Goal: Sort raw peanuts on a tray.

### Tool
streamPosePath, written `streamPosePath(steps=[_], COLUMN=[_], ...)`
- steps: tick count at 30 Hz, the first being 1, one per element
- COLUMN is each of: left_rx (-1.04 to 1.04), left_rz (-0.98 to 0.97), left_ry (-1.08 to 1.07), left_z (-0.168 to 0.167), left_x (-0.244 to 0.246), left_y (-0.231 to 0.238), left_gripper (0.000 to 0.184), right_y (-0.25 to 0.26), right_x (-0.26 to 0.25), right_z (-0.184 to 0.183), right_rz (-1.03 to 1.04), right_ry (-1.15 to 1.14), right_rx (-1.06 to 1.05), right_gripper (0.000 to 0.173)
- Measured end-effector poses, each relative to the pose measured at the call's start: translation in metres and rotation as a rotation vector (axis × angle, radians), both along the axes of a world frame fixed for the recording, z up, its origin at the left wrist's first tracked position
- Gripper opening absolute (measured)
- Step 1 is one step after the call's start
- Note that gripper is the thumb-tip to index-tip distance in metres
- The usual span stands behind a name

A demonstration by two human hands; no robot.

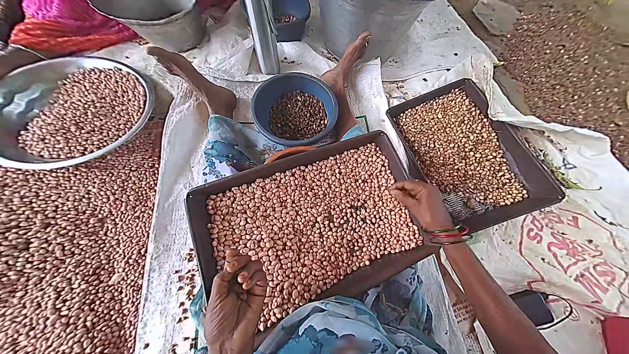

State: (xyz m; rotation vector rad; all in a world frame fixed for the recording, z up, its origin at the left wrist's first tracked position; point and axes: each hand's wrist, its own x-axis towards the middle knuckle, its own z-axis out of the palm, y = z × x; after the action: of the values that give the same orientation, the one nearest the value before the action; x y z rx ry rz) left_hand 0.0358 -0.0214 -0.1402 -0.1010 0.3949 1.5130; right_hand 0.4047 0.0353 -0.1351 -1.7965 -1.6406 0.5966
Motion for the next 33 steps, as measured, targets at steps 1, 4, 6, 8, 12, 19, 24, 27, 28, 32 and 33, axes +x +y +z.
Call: streamPosePath(steps=[1, 4, 6, 8, 12, 19, 24, 27, 28, 32, 33], left_rx=[-0.001, -0.002, 0.008, 0.010, -0.031, -0.123, -0.158, -0.140, -0.140, -0.117, -0.109], left_rz=[-0.006, -0.019, -0.019, -0.018, -0.017, -0.086, -0.118, -0.128, -0.124, -0.128, -0.134], left_ry=[0.008, 0.014, 0.010, 0.028, 0.050, 0.062, 0.116, 0.065, 0.052, 0.004, -0.009], left_z=[-0.001, 0.000, 0.001, -0.001, -0.005, -0.012, -0.012, -0.014, -0.015, -0.016, -0.016], left_x=[0.001, 0.002, 0.002, 0.002, 0.004, 0.015, 0.020, 0.019, 0.019, 0.018, 0.019], left_y=[0.001, 0.001, 0.001, 0.000, 0.002, 0.003, 0.000, 0.000, 0.000, 0.000, 0.002], left_gripper=[0.036, 0.037, 0.036, 0.037, 0.039, 0.043, 0.044, 0.041, 0.041, 0.039, 0.039], right_y=[-0.002, -0.004, -0.001, 0.004, 0.004, -0.005, -0.011, -0.003, 0.002, 0.035, 0.045], right_x=[-0.012, -0.040, -0.050, -0.053, -0.019, -0.032, -0.087, -0.066, -0.052, -0.024, -0.026], right_z=[-0.005, -0.021, -0.021, -0.011, 0.023, 0.006, -0.005, 0.003, 0.006, 0.011, 0.002], right_rz=[0.129, 0.284, 0.282, 0.284, -0.104, 0.300, 0.406, 0.197, 0.092, 0.059, 0.097], right_ry=[-0.124, -0.470, -0.574, -0.588, -0.548, -0.320, -0.578, -0.570, -0.559, -0.386, -0.343], right_rx=[-0.027, -0.160, -0.226, -0.389, -0.097, -0.131, -0.403, -0.268, -0.152, 0.143, 0.178], right_gripper=[0.013, 0.020, 0.023, 0.025, 0.022, 0.019, 0.027, 0.020, 0.017, 0.021, 0.022])
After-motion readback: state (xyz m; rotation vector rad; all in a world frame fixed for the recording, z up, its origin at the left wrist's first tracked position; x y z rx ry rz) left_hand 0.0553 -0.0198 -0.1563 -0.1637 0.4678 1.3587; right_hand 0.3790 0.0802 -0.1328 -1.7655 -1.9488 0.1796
